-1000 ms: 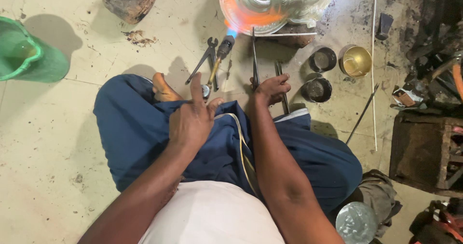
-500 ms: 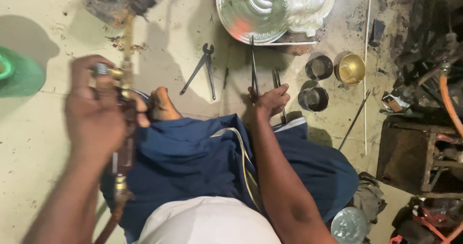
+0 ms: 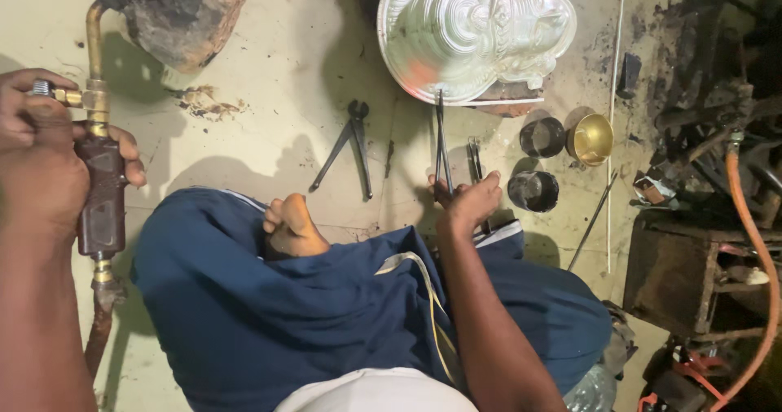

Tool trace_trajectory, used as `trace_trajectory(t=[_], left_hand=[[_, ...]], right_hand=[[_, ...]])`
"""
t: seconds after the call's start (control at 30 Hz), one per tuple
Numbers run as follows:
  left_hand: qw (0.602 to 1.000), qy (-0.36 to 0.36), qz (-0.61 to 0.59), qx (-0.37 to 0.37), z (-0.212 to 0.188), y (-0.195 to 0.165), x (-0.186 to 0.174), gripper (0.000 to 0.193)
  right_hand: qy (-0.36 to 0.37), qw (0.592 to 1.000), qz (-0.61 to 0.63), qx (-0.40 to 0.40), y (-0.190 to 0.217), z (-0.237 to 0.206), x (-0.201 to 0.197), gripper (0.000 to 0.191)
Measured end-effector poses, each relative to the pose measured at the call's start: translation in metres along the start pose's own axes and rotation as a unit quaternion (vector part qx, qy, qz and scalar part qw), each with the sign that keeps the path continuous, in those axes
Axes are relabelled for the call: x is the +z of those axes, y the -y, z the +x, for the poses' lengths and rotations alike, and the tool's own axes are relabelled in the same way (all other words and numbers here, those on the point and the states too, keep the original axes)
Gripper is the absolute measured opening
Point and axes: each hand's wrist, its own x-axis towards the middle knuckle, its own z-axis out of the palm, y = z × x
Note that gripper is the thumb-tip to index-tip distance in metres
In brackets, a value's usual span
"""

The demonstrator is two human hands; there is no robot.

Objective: The person sits on the floor and uses a blowtorch to heat a metal figure placed on a plate. They then use pliers and tongs to manipulate the figure and a small metal rod, occasionally dipping the rod into a container of liquid.

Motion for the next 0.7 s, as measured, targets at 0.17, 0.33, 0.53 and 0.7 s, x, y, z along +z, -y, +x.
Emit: trace_trajectory(t=[0.17,0.33,0.53,0.7], left_hand=[[0.998,0.044,-0.048,0.007,0.047,0.045,-0.038,0.020],[0.997,0.054,-0.062,0.000,0.068,0.072,-0.073,0.020],[0.990,0.050,-0.121,-0.048,0.076,0.082,-0.124,0.021],[0.987,0.026,-0.137,-0.076,0.081,0.080,-0.147,0.018]], right_hand=[[-0.016,0.999,-0.009,0.031,-0.013,-0.013,0.028,0.039],[0.001,1.000,0.015,0.021,-0.039,-0.015,0.035,0.042],[0.015,0.998,0.034,0.051,-0.061,-0.040,0.045,0.048],[0.026,0.999,0.013,0.040,-0.055,-0.073,0.048,0.036]])
